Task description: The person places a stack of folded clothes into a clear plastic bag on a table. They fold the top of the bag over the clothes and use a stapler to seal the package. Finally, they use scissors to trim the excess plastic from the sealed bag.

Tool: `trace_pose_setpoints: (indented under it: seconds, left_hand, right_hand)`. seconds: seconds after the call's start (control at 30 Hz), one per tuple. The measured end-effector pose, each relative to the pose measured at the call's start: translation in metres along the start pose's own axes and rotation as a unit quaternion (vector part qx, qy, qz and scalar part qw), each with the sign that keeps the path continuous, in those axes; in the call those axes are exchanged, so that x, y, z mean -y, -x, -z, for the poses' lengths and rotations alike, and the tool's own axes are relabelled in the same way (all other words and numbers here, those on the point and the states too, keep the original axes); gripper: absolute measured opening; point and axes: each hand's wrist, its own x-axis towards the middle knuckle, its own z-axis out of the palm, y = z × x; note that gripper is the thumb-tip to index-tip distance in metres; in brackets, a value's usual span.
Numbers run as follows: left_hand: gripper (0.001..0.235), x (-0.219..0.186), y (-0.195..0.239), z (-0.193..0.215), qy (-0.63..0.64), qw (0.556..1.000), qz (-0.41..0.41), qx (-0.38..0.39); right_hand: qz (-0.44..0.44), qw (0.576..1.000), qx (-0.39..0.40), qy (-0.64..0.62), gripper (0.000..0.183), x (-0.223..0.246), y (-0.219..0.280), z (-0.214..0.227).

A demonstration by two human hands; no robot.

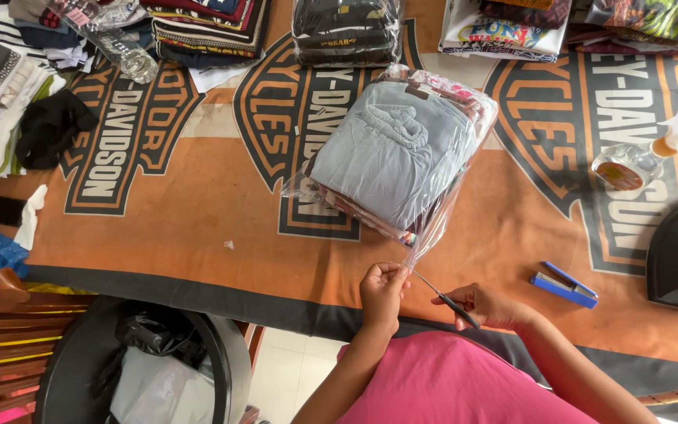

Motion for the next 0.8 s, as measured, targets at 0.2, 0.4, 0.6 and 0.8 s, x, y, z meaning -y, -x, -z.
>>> trace_pose_setpoints:
  seconds: [0.2,0.4,0.6,0.8]
  left_hand:
    - [0.009,0.009,-0.010,0.003,0.029,0.999,0.024,-0.001]
    - [0.010,0.004,-0.011,0.003,0.017,0.999,0.040,0.010]
    - [0.011,-0.002,-0.011,0.002,0.011,0.999,0.047,0.019]
    - [0.011,-0.006,-0.011,0.002,0.003,0.998,0.051,0.023]
  right_hand:
    - [0.002,0.998,-0.007,-0.055,0.072,-0.010,-0.006,0.001]
    - [0.002,0.998,0.002,-0.062,0.072,0.000,-0.008,-0.005]
    - [0.009,0.997,0.007,-0.072,0.075,0.000,-0.015,-0.003]
    - [0.006,0.998,0.010,-0.061,0.073,-0.010,-0.019,0.000]
